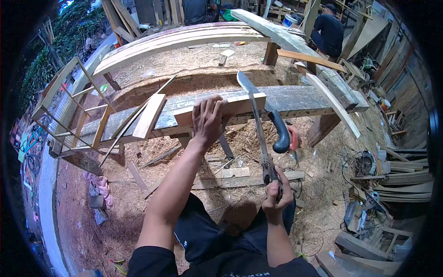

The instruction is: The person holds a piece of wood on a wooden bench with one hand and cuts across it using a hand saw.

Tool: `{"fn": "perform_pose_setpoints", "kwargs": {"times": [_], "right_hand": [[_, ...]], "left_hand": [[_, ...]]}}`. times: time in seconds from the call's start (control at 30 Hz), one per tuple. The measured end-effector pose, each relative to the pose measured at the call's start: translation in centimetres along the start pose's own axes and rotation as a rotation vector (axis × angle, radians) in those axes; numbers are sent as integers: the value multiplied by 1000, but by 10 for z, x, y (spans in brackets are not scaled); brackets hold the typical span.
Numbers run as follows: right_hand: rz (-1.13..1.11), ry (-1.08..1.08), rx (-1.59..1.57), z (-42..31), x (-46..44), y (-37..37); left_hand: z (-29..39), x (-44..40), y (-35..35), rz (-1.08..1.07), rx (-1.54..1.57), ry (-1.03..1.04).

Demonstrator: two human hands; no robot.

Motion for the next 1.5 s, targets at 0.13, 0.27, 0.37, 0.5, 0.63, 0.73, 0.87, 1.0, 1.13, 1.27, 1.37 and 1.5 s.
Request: {"fn": "perform_pose_setpoints", "kwargs": {"times": [0.13,0.27,0.37,0.5,0.63,0.73,0.87,1.0,1.13,1.27,1.37,1.5], "right_hand": [[-14,-47,-8,1,0,-2],[4,33,2,21,8,-9],[-3,27,-21,22,10,-5],[-11,156,-78,46,19,0],[22,308,-293,69,23,11],[44,383,-408,81,18,18],[-15,381,-361,94,13,19],[-78,358,-364,79,4,24],[-81,354,-375,78,0,24],[-113,360,-322,78,-7,27],[-129,269,-326,92,-5,25],[-111,286,-309,103,4,31]], "left_hand": [[0,4,0,2,5,-13],[2,8,0,61,-25,37],[5,11,-1,118,-61,81],[6,13,-1,157,-84,139],[3,11,2,126,-111,151],[0,9,3,127,-89,141],[-4,6,8,121,-60,104],[-4,2,9,125,-86,52],[-5,-2,6,109,-76,19],[-8,-2,8,158,-79,12],[-3,-3,4,267,-87,28],[-1,-1,8,301,-166,32]]}}
Point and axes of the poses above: each hand's wrist, its own x-axis away from the middle knuckle, its own y-axis out of the palm, z = x × y, the point moved 9 cm from there along -x, towards the middle knuckle, and after that the axes turned 13 degrees about z, right-handed, at the moved point
